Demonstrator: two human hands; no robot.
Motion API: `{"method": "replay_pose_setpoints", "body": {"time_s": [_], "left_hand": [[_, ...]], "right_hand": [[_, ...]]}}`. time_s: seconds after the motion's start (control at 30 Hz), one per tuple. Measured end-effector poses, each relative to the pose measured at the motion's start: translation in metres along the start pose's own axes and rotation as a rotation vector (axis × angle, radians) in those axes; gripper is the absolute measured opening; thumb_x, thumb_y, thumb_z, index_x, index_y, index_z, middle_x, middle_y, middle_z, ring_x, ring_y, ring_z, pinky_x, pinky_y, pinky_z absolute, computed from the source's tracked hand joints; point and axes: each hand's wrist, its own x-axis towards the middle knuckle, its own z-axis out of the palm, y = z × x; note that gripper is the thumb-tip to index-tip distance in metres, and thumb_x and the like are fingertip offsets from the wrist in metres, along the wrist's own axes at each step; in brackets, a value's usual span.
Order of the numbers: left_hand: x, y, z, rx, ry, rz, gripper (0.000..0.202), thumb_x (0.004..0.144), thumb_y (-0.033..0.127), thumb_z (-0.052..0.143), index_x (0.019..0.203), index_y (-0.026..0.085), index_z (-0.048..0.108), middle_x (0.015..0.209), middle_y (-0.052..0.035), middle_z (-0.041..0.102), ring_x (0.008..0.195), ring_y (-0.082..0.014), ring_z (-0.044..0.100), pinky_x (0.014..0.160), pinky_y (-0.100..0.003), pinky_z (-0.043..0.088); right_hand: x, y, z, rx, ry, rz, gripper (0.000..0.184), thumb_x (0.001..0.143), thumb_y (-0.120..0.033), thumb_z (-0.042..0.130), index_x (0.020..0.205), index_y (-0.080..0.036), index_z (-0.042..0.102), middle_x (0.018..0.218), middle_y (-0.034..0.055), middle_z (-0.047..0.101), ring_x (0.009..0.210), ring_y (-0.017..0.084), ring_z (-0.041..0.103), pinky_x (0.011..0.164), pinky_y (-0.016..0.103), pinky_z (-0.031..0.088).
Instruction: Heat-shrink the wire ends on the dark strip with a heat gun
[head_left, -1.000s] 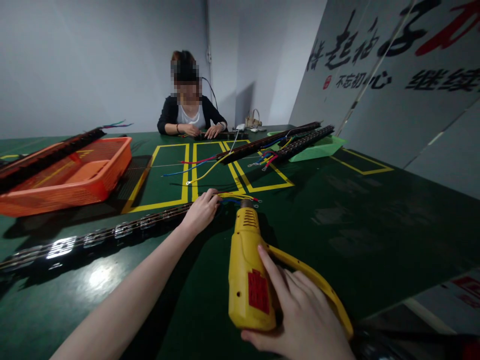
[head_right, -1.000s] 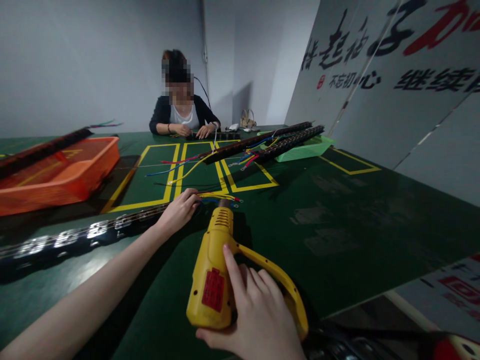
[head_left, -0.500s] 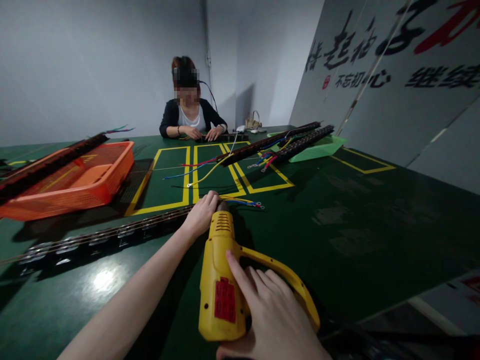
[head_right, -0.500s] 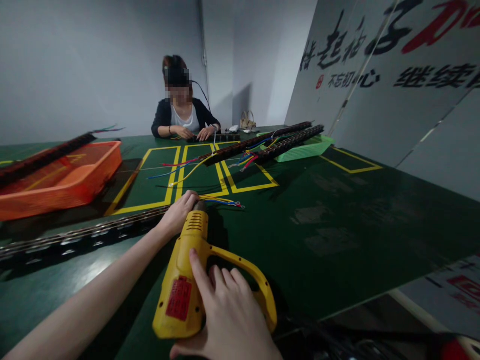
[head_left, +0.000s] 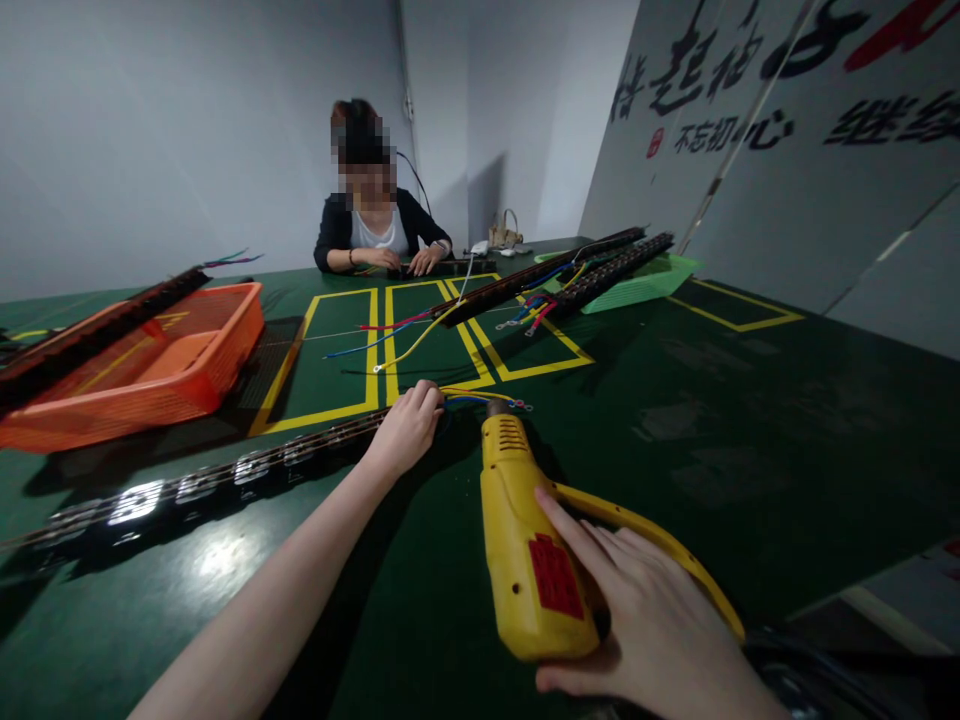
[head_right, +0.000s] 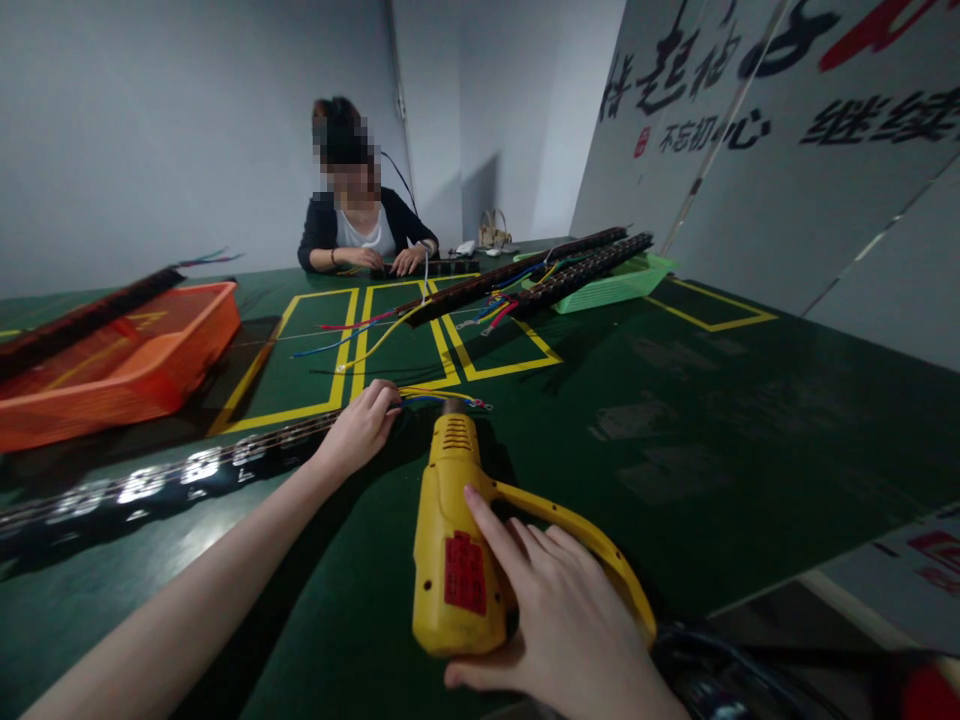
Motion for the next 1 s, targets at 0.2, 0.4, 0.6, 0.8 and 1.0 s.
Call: {"method": "replay_pose_setpoints", "body": {"time_s": [0.2, 0.4, 0.6, 0.8, 1.0], "left_hand": [[0.001, 0.001, 0.001, 0.015, 0.001, -0.011, 0.013, 0.092, 0.016, 0.037, 0.101, 0.016, 0.046, 0.109, -0.0114, 0.051, 0.095, -0.0226, 0.054, 0.084, -0.037, 0.049], [0.002, 0.002, 0.000, 0.015, -0.014, -0.040, 0.011, 0.092, 0.017, 0.037, 0.099, 0.016, 0.046, 0.107, -0.0110, 0.052, 0.095, -0.0221, 0.054, 0.085, -0.036, 0.048], [0.002, 0.002, 0.002, 0.001, -0.002, -0.040, 0.011, 0.093, 0.017, 0.037, 0.100, 0.015, 0.046, 0.107, -0.0109, 0.052, 0.096, -0.0218, 0.054, 0.086, -0.036, 0.047], [0.002, 0.002, 0.001, -0.003, -0.012, -0.041, 0.012, 0.091, 0.014, 0.039, 0.100, 0.015, 0.046, 0.108, -0.0117, 0.052, 0.097, -0.0228, 0.053, 0.087, -0.037, 0.047], [0.001, 0.000, -0.001, -0.048, -0.034, -0.034, 0.014, 0.089, 0.012, 0.041, 0.101, 0.014, 0.046, 0.110, -0.0121, 0.051, 0.097, -0.0219, 0.053, 0.088, -0.038, 0.047]], "right_hand": [[-0.012, 0.011, -0.005, -0.099, 0.026, 0.043, 0.127, 0.053, -0.064, 0.077, 0.150, -0.021, 0.007, 0.112, 0.0079, 0.065, 0.090, 0.025, 0.065, 0.074, 0.033, 0.051], [-0.008, -0.003, 0.003, -0.109, 0.030, 0.065, 0.123, 0.059, -0.069, 0.070, 0.150, -0.018, 0.006, 0.111, 0.0100, 0.065, 0.092, 0.027, 0.065, 0.077, 0.037, 0.052], [0.006, -0.026, 0.013, -0.025, -0.015, 0.053, 0.125, 0.057, -0.073, 0.068, 0.150, -0.021, 0.004, 0.107, 0.0104, 0.065, 0.092, 0.029, 0.063, 0.082, 0.042, 0.051], [0.022, -0.048, 0.019, 0.050, -0.105, 0.026, 0.128, 0.053, -0.077, 0.067, 0.150, -0.018, 0.010, 0.108, 0.0139, 0.063, 0.094, 0.032, 0.062, 0.086, 0.046, 0.049], [0.023, -0.050, 0.022, 0.066, -0.079, -0.016, 0.127, 0.055, -0.082, 0.063, 0.150, -0.017, 0.010, 0.107, 0.0137, 0.064, 0.094, 0.031, 0.062, 0.088, 0.046, 0.048]]}}
